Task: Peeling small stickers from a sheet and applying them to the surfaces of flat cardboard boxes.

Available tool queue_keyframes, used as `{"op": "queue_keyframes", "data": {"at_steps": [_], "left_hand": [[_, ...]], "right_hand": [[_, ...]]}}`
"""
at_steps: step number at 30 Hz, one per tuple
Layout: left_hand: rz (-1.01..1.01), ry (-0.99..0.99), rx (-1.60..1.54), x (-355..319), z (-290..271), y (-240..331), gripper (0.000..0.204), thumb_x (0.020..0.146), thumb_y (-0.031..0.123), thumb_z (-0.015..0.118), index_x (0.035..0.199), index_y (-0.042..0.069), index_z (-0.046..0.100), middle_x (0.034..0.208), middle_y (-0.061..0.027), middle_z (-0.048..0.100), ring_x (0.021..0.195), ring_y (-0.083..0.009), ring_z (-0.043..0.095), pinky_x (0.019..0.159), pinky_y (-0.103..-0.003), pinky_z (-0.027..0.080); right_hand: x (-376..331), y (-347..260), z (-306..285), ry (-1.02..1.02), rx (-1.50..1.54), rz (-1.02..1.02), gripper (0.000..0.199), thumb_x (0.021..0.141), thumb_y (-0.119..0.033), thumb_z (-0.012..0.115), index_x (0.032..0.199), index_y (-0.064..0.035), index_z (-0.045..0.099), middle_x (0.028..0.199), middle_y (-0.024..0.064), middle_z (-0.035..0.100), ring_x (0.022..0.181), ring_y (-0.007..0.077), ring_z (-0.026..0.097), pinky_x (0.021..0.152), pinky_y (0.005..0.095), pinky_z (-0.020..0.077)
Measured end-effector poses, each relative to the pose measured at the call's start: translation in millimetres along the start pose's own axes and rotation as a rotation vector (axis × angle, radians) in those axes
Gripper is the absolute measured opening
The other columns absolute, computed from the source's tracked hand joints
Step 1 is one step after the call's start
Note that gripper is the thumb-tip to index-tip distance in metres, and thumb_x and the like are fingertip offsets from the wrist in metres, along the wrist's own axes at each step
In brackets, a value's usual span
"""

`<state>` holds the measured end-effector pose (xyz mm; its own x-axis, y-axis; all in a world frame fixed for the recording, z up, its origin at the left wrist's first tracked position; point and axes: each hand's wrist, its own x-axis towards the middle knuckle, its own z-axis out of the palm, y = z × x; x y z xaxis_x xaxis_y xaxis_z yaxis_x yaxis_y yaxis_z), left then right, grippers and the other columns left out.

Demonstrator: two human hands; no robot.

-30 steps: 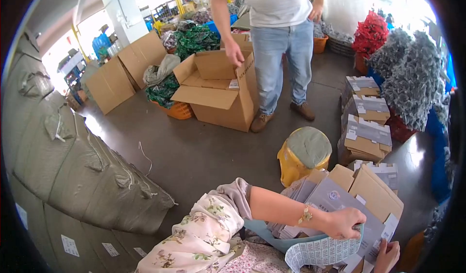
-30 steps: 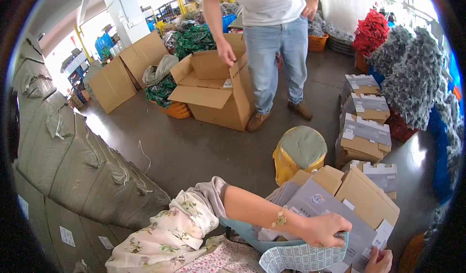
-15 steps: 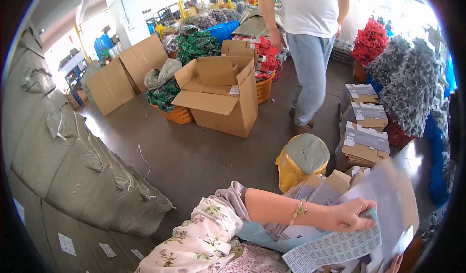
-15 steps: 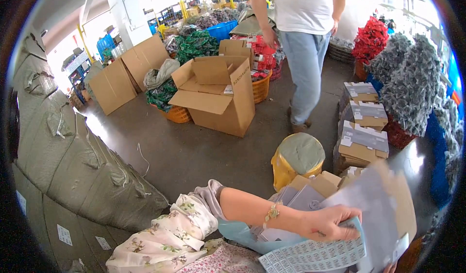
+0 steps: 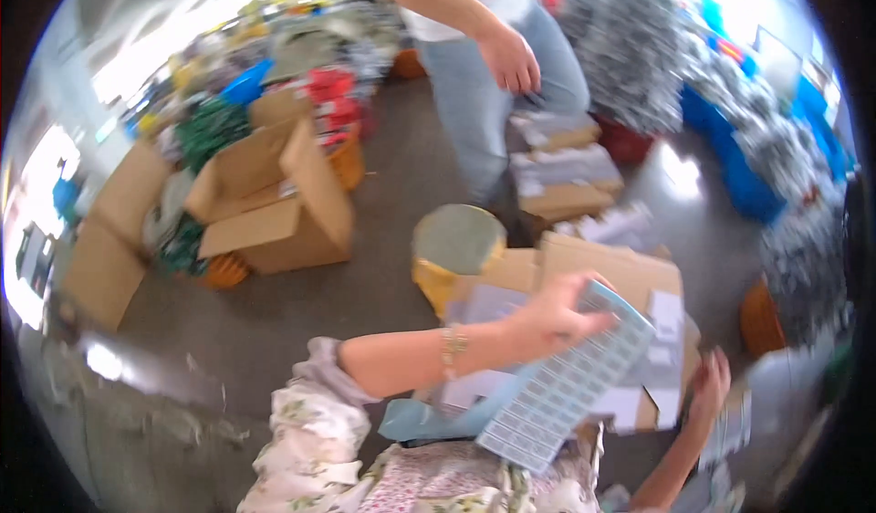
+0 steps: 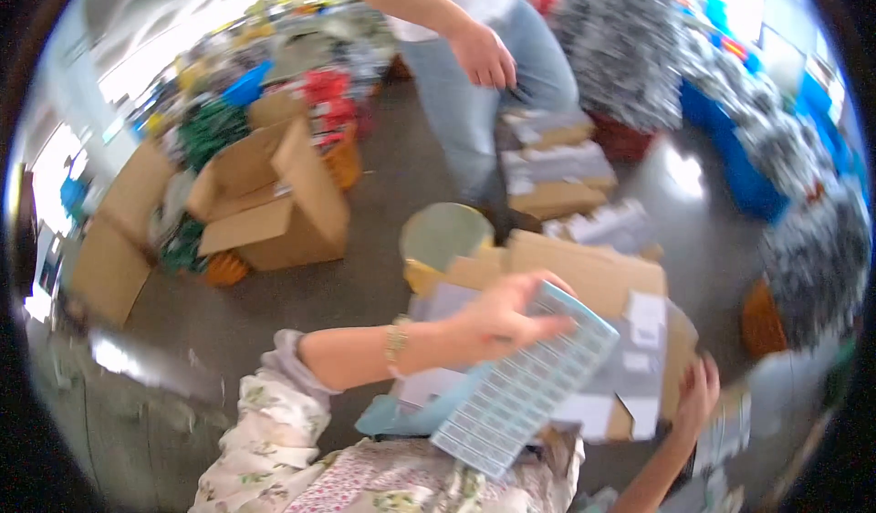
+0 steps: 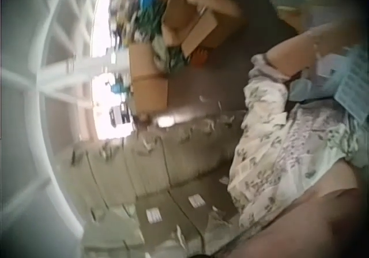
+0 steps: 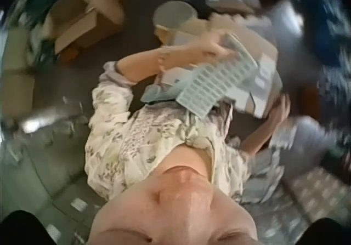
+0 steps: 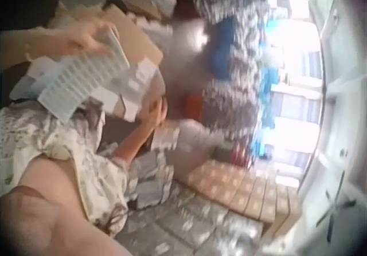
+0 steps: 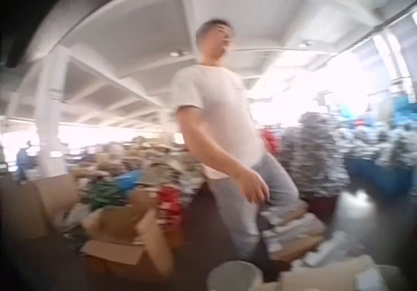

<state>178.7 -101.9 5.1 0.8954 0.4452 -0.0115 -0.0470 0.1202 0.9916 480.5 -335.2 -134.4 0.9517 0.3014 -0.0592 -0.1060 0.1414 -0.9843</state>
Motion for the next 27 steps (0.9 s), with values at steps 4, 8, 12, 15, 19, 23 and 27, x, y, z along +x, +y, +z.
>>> {"op": "queue_keyframes", "data": {"at_steps": [4, 8, 12, 15, 19, 23, 27], "left_hand": [[-0.025, -0.053, -0.017, 14.4, 18.9, 4.5, 0.017, 0.087, 0.009, 0.068, 0.101, 0.003, 0.060, 0.090, -0.0009, 0.065, 0.080, -0.0048, 0.056, 0.070, -0.022, 0.046], [-0.083, -0.061, 0.022, 17.1, 26.1, -0.1, 0.015, 0.088, 0.007, 0.067, 0.101, 0.002, 0.061, 0.088, -0.0010, 0.065, 0.078, -0.0044, 0.057, 0.067, -0.021, 0.046], [-0.018, -0.012, 0.043, 8.6, 35.8, 5.8, 0.014, 0.088, 0.008, 0.068, 0.099, 0.001, 0.062, 0.085, -0.0005, 0.066, 0.076, -0.0048, 0.058, 0.065, -0.021, 0.047], [-0.039, 0.008, 0.043, 5.7, 33.4, 2.6, 0.013, 0.088, 0.009, 0.069, 0.095, 0.001, 0.063, 0.082, 0.0001, 0.065, 0.075, -0.0051, 0.058, 0.065, -0.021, 0.047], [-0.153, -0.005, 0.105, 3.0, 30.4, -7.4, 0.013, 0.087, 0.013, 0.070, 0.090, 0.001, 0.064, 0.077, 0.0011, 0.065, 0.072, -0.0049, 0.058, 0.063, -0.021, 0.047], [-0.222, -0.004, 0.206, -2.1, 27.3, -20.5, 0.016, 0.088, 0.016, 0.070, 0.087, 0.001, 0.064, 0.073, 0.0019, 0.063, 0.068, -0.0040, 0.055, 0.059, -0.021, 0.045], [-0.217, -0.020, 0.236, -1.8, 23.0, -28.7, 0.018, 0.088, 0.018, 0.070, 0.085, 0.001, 0.063, 0.072, 0.0021, 0.062, 0.065, -0.0029, 0.052, 0.055, -0.021, 0.041]], "right_hand": [[-70.4, -95.7, 68.3, -0.479, -0.120, -0.228, 0.027, 0.092, -0.008, 0.057, 0.117, 0.0026, 0.057, 0.093, 0.0039, 0.064, 0.079, 0.0085, 0.057, 0.069, 0.0214, 0.0467], [-112.2, -104.4, 102.7, -0.739, 0.028, -0.083, 0.017, 0.088, 0.004, 0.061, 0.105, 0.0049, 0.062, 0.091, 0.0041, 0.065, 0.085, 0.0077, 0.059, 0.072, 0.0200, 0.0475], [-113.7, -98.6, 97.4, -0.733, -0.036, -0.105, 0.015, 0.088, 0.002, 0.062, 0.103, 0.0053, 0.062, 0.097, 0.0037, 0.064, 0.085, 0.0059, 0.058, 0.070, 0.0195, 0.0475], [-118.8, -95.4, 100.9, -0.668, -0.066, -0.144, 0.013, 0.086, 0.003, 0.064, 0.099, 0.0036, 0.064, 0.097, 0.0046, 0.064, 0.082, 0.0065, 0.058, 0.067, 0.0207, 0.0473], [-110.0, -93.4, 96.0, -0.592, -0.248, -0.483, 0.009, 0.083, 0.003, 0.066, 0.091, 0.0014, 0.064, 0.097, 0.0057, 0.061, 0.080, 0.0092, 0.056, 0.066, 0.0227, 0.0461], [-81.5, -94.0, 78.1, -0.468, -0.614, -0.553, 0.008, 0.079, -0.003, 0.070, 0.084, 0.0000, 0.064, 0.095, 0.0068, 0.057, 0.081, 0.0132, 0.054, 0.067, 0.0253, 0.0449], [-66.7, -73.4, 65.5, -0.420, -0.860, -0.477, 0.014, 0.077, -0.011, 0.072, 0.082, -0.0010, 0.063, 0.092, 0.0080, 0.055, 0.086, 0.0188, 0.054, 0.069, 0.0283, 0.0445]]}}
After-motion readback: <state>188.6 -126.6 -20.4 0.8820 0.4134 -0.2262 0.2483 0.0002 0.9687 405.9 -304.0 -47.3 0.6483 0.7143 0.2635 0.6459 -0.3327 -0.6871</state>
